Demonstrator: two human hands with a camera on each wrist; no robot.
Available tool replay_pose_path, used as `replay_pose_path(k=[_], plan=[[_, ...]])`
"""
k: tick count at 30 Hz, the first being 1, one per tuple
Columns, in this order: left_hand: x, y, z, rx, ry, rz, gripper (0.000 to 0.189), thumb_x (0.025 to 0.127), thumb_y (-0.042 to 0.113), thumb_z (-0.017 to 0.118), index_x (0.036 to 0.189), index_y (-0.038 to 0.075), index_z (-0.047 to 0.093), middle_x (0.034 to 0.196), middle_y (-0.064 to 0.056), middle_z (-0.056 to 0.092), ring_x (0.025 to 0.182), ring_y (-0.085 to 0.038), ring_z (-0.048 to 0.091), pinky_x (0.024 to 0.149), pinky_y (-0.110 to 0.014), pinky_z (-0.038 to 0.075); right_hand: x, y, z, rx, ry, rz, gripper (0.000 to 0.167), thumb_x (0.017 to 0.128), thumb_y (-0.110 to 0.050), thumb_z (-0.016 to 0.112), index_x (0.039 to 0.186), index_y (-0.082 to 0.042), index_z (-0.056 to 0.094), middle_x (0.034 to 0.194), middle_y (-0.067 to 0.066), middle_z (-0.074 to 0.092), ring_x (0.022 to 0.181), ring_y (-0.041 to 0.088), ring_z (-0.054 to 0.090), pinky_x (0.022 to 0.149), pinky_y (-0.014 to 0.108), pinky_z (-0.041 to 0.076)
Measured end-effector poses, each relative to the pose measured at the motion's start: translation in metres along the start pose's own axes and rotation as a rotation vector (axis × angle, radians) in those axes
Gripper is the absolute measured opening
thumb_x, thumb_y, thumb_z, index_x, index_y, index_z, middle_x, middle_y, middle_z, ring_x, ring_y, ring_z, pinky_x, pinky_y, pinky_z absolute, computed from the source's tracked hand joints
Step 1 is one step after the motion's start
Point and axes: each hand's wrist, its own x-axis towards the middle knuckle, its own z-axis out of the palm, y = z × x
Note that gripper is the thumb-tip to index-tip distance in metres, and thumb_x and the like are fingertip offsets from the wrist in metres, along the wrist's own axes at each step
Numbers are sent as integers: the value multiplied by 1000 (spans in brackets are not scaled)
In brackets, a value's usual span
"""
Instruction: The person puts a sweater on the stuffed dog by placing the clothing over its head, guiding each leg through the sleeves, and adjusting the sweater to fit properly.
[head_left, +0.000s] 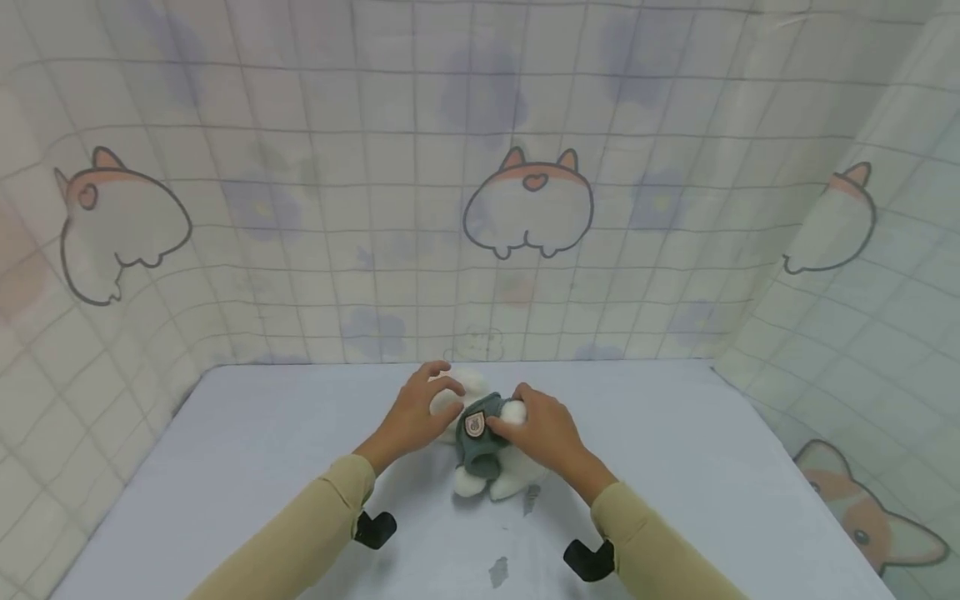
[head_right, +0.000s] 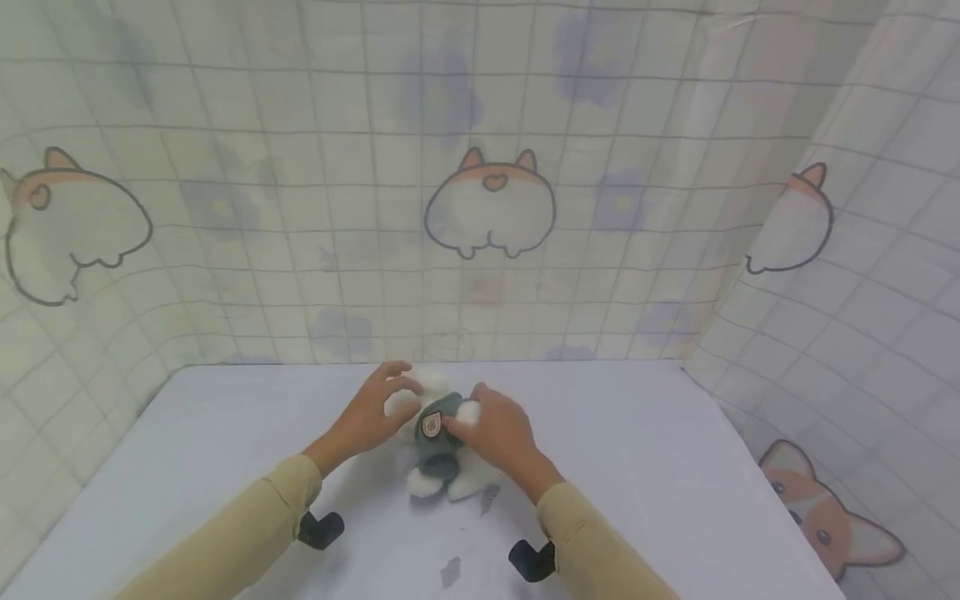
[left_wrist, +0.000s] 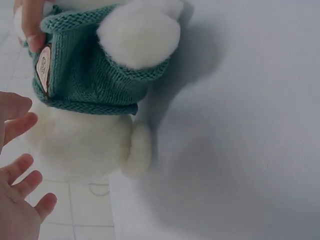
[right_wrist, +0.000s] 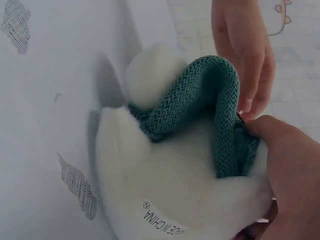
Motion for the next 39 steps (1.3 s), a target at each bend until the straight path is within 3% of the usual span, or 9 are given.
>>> replay_pose_path(k=[5, 10, 16, 19, 23, 26, 32, 35, 39], plan=[[4, 4, 8, -33, -84, -31, 6, 91, 26, 67, 94, 21, 69, 151, -15, 37, 136, -38, 40, 107, -59, 37, -4, 0, -1, -5, -10, -13, 38, 83, -48, 71, 92, -15, 56, 85, -2, 59, 69, 12, 52, 59, 28, 43], [11, 6, 16, -28, -58, -4, 8, 93, 18, 65, 86, 15, 67, 148, -17, 40, 134, -40, 42, 106, -59, 37, -7, 1, -4, -47, -20, 3, 42, 85, -50, 66, 96, -10, 57, 90, 2, 57, 71, 15, 52, 63, 33, 45], [16, 5, 21, -18, -43, -58, 18, 95, 22, 61, 83, 12, 69, 145, -16, 42, 134, -39, 41, 104, -58, 39, -12, 2, -7, -26, 4, 51, 43, 85, -48, 64, 92, -6, 61, 86, 5, 61, 72, 18, 56, 65, 37, 47], [14, 8, 24, -43, -51, -70, 12, 93, 25, 64, 92, 14, 68, 148, -15, 41, 138, -38, 37, 107, -57, 37, -13, 5, -10, 17, 20, 96, 39, 86, -47, 63, 82, -8, 58, 78, 4, 58, 66, 16, 51, 57, 31, 43], [12, 16, 26, -76, -82, -65, 28, 91, 36, 66, 110, 15, 64, 152, -13, 36, 142, -36, 33, 110, -56, 35, -14, 13, -16, 74, 68, 178, 39, 87, -45, 64, 73, -11, 52, 69, 2, 51, 59, 15, 44, 51, 27, 36], [10, 20, 27, -96, -79, -40, 33, 89, 38, 68, 112, 15, 63, 150, -12, 38, 141, -35, 35, 109, -55, 36, -15, 17, -18, 97, 90, 212, 40, 87, -45, 64, 71, -11, 50, 66, 2, 48, 58, 15, 43, 50, 26, 36], [8, 23, 30, -124, -76, 33, 26, 83, 29, 76, 103, 15, 66, 112, -3, 62, 113, -24, 55, 98, -46, 46, -16, 20, -19, 134, 70, 249, 39, 88, -45, 64, 79, -9, 53, 71, 4, 54, 61, 15, 48, 51, 26, 40], [7, 25, 33, -127, -118, 60, 24, 81, 24, 78, 99, 14, 66, 91, 0, 65, 96, -24, 58, 87, -40, 48, -17, 21, -19, 147, 51, 269, 37, 90, -43, 62, 93, -7, 57, 84, 9, 64, 70, 18, 56, 58, 28, 46], [4, 29, 35, -110, -131, 68, 19, 79, 17, 80, 91, 14, 66, 80, 2, 65, 88, -25, 58, 79, -32, 45, -16, 23, -20, 161, 24, 268, 37, 92, -42, 59, 103, -7, 60, 98, 13, 68, 78, 20, 60, 64, 31, 49]])
